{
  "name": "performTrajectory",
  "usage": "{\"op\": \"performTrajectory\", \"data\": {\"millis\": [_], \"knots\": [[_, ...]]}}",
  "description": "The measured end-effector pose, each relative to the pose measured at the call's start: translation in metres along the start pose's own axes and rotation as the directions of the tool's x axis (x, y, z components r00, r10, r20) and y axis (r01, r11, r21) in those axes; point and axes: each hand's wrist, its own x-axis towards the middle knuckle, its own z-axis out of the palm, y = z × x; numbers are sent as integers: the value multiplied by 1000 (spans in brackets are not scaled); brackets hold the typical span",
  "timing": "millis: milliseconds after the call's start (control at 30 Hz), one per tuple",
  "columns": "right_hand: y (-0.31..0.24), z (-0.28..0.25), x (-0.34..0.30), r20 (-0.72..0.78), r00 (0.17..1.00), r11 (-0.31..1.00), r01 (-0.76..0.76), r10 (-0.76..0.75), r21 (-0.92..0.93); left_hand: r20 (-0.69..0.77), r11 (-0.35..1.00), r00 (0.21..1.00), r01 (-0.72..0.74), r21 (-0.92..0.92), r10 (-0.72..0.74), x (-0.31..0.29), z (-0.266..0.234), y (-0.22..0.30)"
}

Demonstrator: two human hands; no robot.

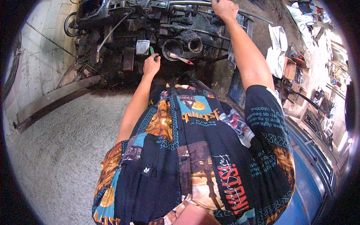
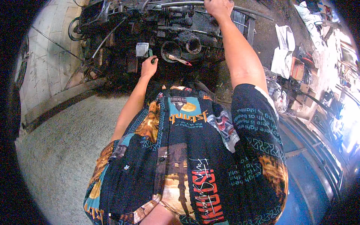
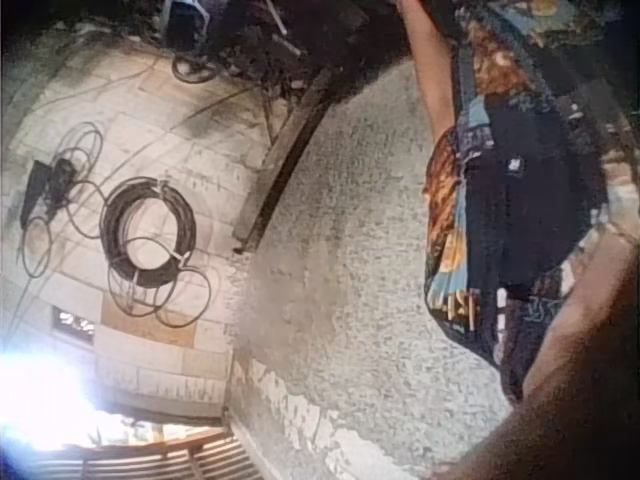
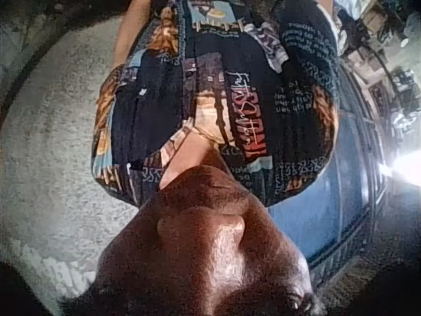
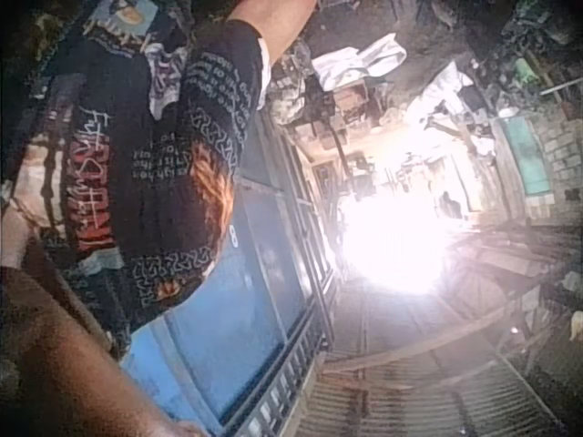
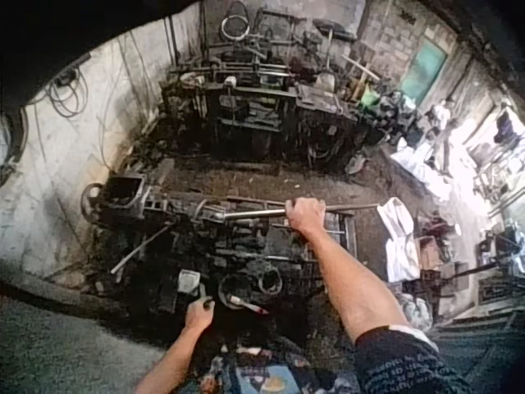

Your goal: Bending a metal rod using a manual workshop machine and applying lubricant with a brush.

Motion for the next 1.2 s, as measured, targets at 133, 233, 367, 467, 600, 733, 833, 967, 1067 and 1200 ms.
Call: {"op": "performTrajectory", "data": {"millis": [133,233,367,467,600,733,833,967,1067,1200], "knots": [[2,3,-1,-26,1000,1000,-2,3,23,2,1000,1000,21,-4,-21,-2,0,2],[0,-1,-2,-15,1000,1000,-5,6,21,14,999,999,46,-4,-46,-2,-2,4],[0,-1,-2,-14,1000,1000,1,-1,2,27,998,998,65,-1,-65,-3,-4,8],[-3,-5,-3,-18,1000,1000,10,-10,9,36,998,997,62,0,-62,-3,-4,7],[-4,-8,-2,22,1000,1000,-9,9,0,41,997,996,74,-10,-73,-3,-6,10],[0,-4,-2,-5,1000,1000,-1,1,16,14,999,999,39,18,-39,-4,-4,8],[-2,-5,-1,9,1000,1000,-8,8,8,-28,1000,1000,9,6,-9,-4,-1,4],[-11,-10,-5,32,999,1000,-3,2,18,-12,994,996,89,-56,-90,-3,1,0],[-16,-11,-6,53,999,999,-11,9,40,-76,997,996,47,-69,-53,-3,4,-5],[-10,-3,-2,74,997,999,0,-3,35,-123,994,991,36,-106,-49,-6,11,-12]]}}
